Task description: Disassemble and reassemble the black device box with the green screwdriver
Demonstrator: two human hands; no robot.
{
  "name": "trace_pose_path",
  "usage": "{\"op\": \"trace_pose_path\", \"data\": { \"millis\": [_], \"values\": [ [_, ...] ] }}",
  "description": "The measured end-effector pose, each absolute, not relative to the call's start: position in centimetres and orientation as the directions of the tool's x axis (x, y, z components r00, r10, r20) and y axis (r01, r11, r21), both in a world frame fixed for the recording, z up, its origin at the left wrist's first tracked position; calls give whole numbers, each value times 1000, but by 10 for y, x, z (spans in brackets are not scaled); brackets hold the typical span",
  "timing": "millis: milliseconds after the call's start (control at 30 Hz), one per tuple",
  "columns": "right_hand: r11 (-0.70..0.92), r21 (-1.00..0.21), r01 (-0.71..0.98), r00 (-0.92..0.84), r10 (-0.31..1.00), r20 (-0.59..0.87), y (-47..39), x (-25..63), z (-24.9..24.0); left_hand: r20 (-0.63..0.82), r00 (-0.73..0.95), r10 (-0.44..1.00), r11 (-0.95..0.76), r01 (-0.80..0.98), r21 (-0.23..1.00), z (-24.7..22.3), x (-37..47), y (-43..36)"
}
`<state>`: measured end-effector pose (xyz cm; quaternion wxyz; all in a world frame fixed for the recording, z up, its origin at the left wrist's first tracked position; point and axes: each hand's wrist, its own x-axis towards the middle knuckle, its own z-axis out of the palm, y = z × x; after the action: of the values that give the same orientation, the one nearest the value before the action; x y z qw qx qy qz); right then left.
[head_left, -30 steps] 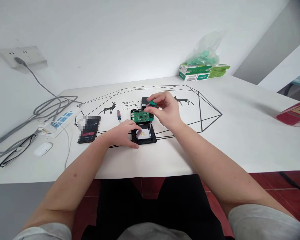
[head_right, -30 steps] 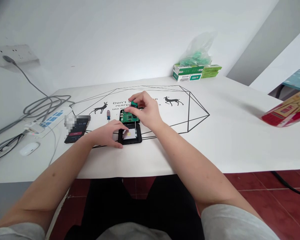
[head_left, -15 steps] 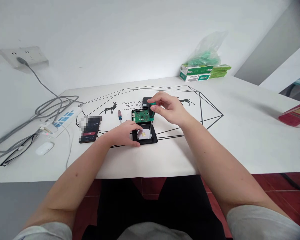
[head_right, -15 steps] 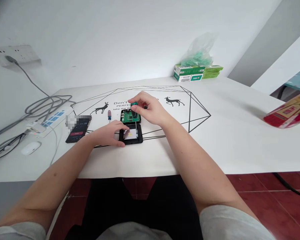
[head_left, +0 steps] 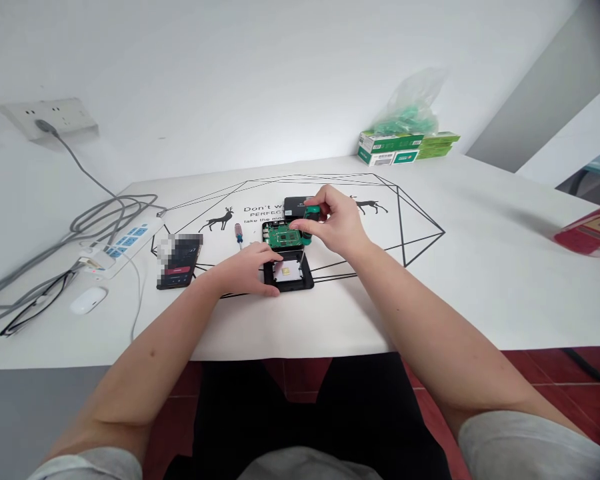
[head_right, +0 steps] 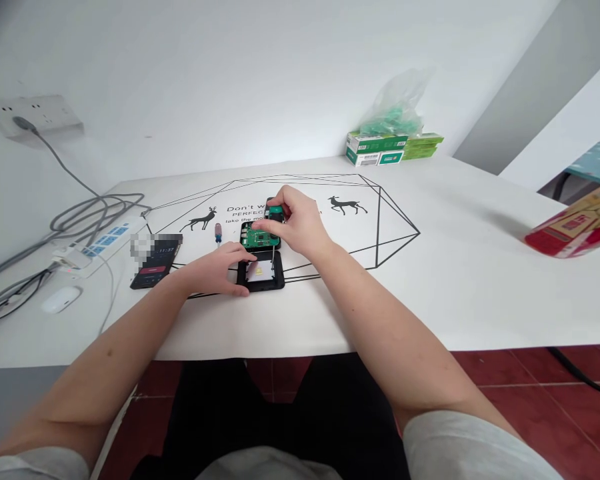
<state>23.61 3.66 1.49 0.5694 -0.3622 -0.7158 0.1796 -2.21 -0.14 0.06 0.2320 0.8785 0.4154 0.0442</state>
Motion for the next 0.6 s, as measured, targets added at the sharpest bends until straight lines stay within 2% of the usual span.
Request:
{"op": "trace_pose_path", "data": {
  "millis": [233,600],
  "values": [
    [695,-611,379,-108,689,717,40,235,10,-139,622,771,-525,743,416,0,-21,1],
    [712,-565,418,-66,644,763,40,231,7,-57,644,763,-580,721,379,-1,-15,3]
  ]
}}
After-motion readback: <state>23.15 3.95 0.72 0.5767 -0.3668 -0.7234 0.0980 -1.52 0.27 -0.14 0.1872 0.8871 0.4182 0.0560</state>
